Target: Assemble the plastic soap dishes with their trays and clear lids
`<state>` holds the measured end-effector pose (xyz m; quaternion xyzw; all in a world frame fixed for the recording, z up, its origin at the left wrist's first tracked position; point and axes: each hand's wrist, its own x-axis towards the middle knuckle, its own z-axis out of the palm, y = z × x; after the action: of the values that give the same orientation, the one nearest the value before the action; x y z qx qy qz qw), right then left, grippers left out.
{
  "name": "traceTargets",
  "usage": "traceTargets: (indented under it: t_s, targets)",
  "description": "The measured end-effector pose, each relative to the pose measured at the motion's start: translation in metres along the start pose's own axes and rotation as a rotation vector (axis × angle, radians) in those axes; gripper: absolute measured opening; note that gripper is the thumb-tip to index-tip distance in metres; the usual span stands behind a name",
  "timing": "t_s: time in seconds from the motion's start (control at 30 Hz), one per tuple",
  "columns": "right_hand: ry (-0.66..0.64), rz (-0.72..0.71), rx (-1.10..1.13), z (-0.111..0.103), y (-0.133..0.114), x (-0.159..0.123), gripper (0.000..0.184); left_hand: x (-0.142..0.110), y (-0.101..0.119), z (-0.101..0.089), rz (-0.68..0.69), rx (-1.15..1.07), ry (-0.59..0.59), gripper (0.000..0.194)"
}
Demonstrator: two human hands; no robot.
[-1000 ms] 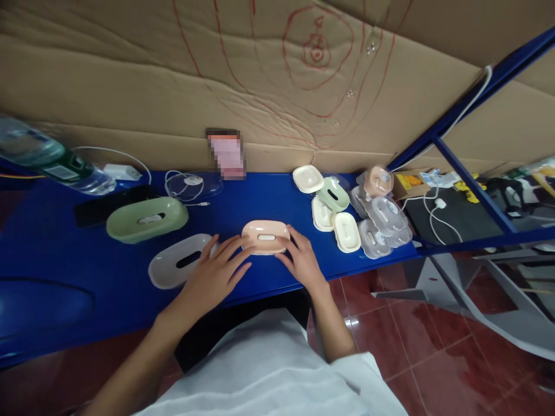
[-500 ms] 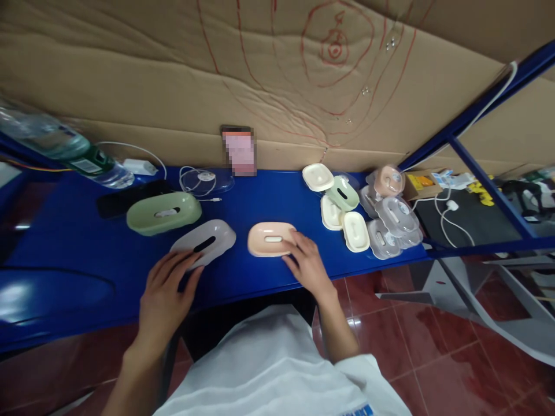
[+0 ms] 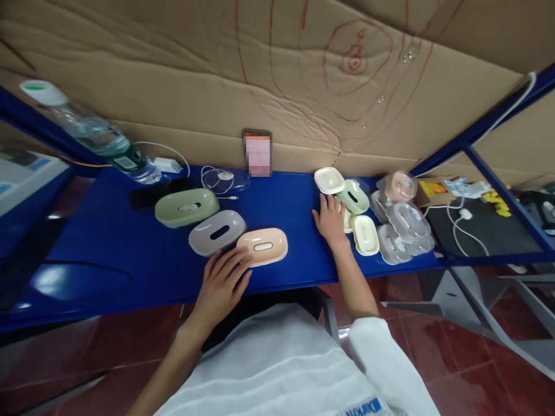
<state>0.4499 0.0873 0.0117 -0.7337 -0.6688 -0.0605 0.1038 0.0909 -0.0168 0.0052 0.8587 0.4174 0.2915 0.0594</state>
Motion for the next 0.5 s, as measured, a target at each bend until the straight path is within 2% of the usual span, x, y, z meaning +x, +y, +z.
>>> traceTargets:
  t_s: [0.17,0.3,0.4,0.5]
  targets:
    - [0.019,-0.003,-0.009,0.000,-0.003,0.000,0.065,-0.006,-0.006,0.012,0.023,-0.048,0.014,0.041]
    - [0.044,-0.024,0.041,-0.006,-0.014,-0.005,0.052,-0.007,-0.007,0.014,-0.003,-0.094,0.019,0.041]
    - [0.038,-0.096,0.111,-0.010,-0.040,-0.029,0.042,-0.007,-0.007,0.016,-0.003,-0.160,0.090,0.042]
    - [0.024,-0.051,0.210,-0.010,-0.064,-0.066,0.035,-0.009,-0.008,0.015,-0.026,-0.225,0.192,0.038]
